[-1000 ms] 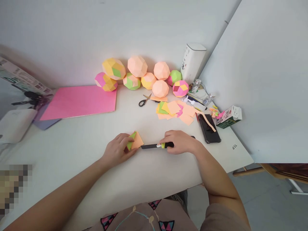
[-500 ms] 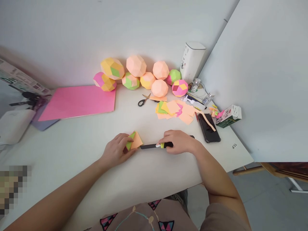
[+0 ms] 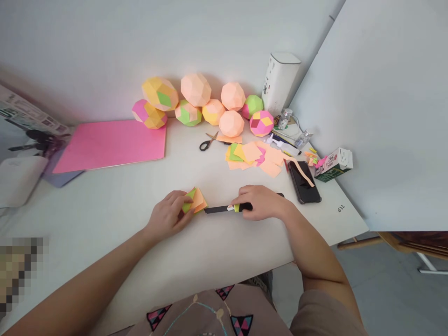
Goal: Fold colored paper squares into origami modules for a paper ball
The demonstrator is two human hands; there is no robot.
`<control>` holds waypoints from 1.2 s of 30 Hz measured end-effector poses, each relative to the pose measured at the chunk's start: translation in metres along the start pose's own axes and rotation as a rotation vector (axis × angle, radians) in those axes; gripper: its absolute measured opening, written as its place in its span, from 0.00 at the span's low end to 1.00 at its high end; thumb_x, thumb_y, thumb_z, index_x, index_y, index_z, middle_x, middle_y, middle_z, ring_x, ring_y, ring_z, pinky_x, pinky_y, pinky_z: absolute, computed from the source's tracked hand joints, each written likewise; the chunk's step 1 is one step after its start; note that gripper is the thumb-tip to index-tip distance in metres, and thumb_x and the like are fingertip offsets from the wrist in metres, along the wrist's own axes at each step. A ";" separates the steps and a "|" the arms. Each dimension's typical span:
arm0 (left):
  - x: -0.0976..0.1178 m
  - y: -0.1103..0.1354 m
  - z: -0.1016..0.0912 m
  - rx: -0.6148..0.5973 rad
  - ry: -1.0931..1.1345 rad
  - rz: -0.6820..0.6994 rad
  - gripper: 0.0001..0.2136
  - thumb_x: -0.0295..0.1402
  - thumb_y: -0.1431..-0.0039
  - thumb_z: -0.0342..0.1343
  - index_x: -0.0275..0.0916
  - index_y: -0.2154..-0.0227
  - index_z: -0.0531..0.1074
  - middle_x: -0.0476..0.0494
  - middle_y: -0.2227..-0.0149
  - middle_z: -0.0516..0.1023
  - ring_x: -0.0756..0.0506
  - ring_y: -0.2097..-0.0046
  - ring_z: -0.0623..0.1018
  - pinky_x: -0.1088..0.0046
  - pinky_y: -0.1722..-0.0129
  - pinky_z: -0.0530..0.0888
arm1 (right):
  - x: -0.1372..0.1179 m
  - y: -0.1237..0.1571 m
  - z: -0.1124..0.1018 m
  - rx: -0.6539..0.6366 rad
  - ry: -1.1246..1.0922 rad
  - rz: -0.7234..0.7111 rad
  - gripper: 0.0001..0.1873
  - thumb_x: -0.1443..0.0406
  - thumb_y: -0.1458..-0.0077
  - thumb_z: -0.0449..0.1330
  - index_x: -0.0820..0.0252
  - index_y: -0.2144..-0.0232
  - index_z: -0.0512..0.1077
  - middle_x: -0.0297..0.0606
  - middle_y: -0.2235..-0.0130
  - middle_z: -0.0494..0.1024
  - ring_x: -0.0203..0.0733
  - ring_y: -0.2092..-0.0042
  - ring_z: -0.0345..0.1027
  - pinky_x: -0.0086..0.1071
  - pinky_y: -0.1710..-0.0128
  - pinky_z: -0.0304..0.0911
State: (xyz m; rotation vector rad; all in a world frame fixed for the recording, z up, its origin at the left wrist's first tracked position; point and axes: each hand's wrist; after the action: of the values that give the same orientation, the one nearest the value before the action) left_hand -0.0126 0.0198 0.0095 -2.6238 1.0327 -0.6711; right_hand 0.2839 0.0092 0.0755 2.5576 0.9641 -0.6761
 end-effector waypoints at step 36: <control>-0.003 0.003 0.003 -0.021 -0.060 -0.048 0.11 0.43 0.41 0.51 0.40 0.64 0.65 0.40 0.63 0.74 0.41 0.60 0.75 0.72 0.74 0.69 | -0.001 -0.001 0.002 0.084 0.004 -0.054 0.23 0.73 0.55 0.54 0.56 0.57 0.76 0.38 0.64 0.74 0.40 0.63 0.67 0.31 0.63 0.63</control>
State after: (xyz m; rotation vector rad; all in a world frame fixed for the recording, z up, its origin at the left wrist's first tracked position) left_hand -0.0150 0.0195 0.0048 -2.6769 0.9672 -0.5908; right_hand 0.2816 0.0087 0.0743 2.6145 1.0309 -0.7411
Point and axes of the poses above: each hand's wrist, its own y-axis away from the middle knuckle, its own z-axis out of the palm, x = y × z
